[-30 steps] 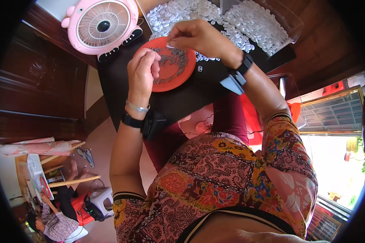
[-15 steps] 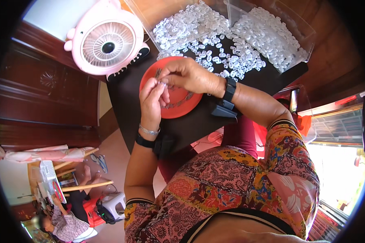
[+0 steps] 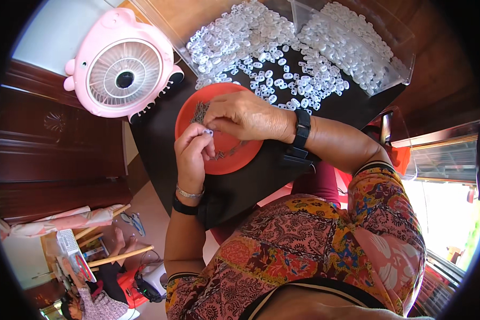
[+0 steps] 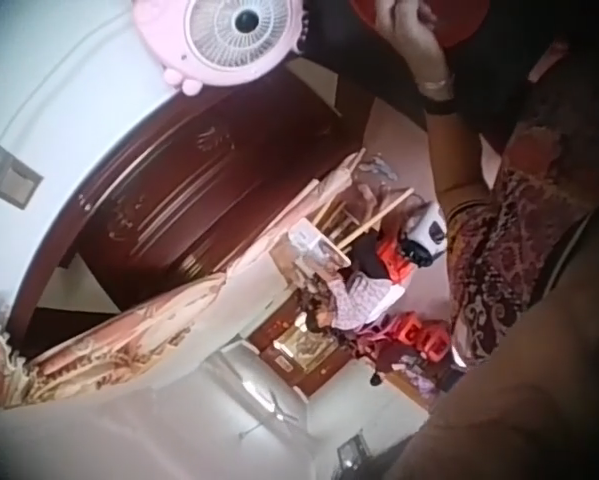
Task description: Assembling small metal rings into white plastic components at a desk.
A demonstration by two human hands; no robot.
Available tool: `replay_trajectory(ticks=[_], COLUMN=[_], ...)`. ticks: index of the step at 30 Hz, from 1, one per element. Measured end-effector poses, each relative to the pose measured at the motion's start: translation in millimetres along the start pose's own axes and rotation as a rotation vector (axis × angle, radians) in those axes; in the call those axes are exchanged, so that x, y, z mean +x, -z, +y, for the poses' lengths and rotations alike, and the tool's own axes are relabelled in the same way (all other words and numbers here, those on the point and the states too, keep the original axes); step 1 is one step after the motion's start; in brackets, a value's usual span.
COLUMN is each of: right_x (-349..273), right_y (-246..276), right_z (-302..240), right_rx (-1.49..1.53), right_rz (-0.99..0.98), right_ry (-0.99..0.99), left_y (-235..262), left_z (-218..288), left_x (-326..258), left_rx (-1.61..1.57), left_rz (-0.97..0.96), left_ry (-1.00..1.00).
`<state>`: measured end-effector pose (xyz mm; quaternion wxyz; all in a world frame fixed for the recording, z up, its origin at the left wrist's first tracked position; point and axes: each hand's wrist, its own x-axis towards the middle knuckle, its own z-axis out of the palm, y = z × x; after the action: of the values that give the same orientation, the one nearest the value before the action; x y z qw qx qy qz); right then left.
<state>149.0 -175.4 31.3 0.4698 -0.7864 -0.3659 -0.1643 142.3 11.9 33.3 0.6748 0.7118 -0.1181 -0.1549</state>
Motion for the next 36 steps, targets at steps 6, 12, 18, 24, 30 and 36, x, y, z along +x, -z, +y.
replay_trajectory(ticks=[6,12,18,24,30,36], right_x=[-11,-13,-9,-2,4,5], right_y=[-5,-19,-14,4,8,10], right_z=[12,16,8,6,-7,-11], right_rx=[-0.673,-0.653,-0.648,-0.136,0.077,0.012], right_rz=[-0.262,-0.303,-0.286,-0.122,-0.161,-0.089], right_ry=[-0.037,-0.044,-0.074,-0.136,-0.106,-0.014], left_y=[4,1,3,3,7,6], left_z=[-1,-3,-1,0,1,3], left_x=[0,1,-1,0,-1,-2], left_rx=[-0.065,-0.054,-0.056,-0.050,-0.004,0.015], left_rz=[0.049,0.066,0.080,0.080,-0.022,-0.049], left_ry=[-0.100,-0.098,-0.110,-0.078,-0.075,-0.099])
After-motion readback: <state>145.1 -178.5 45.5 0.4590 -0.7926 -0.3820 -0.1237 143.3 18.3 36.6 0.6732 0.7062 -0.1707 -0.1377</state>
